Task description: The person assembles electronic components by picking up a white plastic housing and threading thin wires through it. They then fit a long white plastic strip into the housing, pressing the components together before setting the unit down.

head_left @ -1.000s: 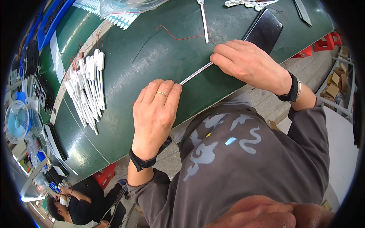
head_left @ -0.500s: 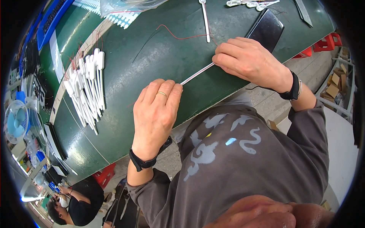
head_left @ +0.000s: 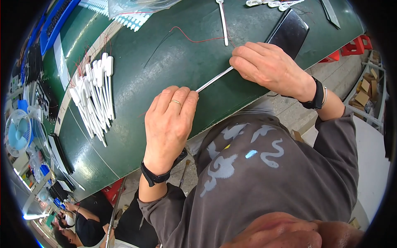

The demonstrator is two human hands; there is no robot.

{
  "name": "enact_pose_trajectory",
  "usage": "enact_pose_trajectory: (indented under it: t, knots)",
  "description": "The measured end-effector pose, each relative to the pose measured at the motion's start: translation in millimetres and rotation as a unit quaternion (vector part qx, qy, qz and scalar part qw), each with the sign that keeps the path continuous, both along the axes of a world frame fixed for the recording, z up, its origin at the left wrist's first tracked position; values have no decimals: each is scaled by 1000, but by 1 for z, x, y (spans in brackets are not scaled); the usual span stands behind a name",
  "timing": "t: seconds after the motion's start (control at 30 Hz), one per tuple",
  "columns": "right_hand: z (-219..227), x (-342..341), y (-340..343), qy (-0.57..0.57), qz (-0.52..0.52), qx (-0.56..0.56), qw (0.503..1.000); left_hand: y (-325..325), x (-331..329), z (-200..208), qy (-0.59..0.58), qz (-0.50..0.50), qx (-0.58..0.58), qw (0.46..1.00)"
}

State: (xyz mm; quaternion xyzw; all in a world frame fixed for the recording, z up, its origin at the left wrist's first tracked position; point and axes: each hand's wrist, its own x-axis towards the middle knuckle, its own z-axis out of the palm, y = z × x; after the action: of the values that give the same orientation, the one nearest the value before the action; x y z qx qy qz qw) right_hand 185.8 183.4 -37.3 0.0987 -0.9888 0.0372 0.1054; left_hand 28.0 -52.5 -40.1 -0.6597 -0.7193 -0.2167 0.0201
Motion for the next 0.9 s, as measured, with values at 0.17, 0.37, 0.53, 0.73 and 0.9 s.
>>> enact_pose_trajectory:
  t: [0.17, 0.37, 0.53, 0.73, 0.9]
  knots:
    - [-6, 0, 1, 21, 16, -8, 1000, -1, 0, -1, 0, 1, 1, 1000]
    - [-2, -2, 8, -4, 13, -99, 995, 0, 0, -1, 0, 1, 2, 1000]
    - [-2, -1, 11, -26, -11, -185, 982, 0, 0, 0, -3, 1, 3, 1000]
    - [-5, 0, 10, -14, -6, -184, 983, 0, 1, 0, -3, 2, 0, 1000]
    - [-4, -1, 9, -12, -15, -206, 978, 0, 1, -1, -5, 5, -3, 1000]
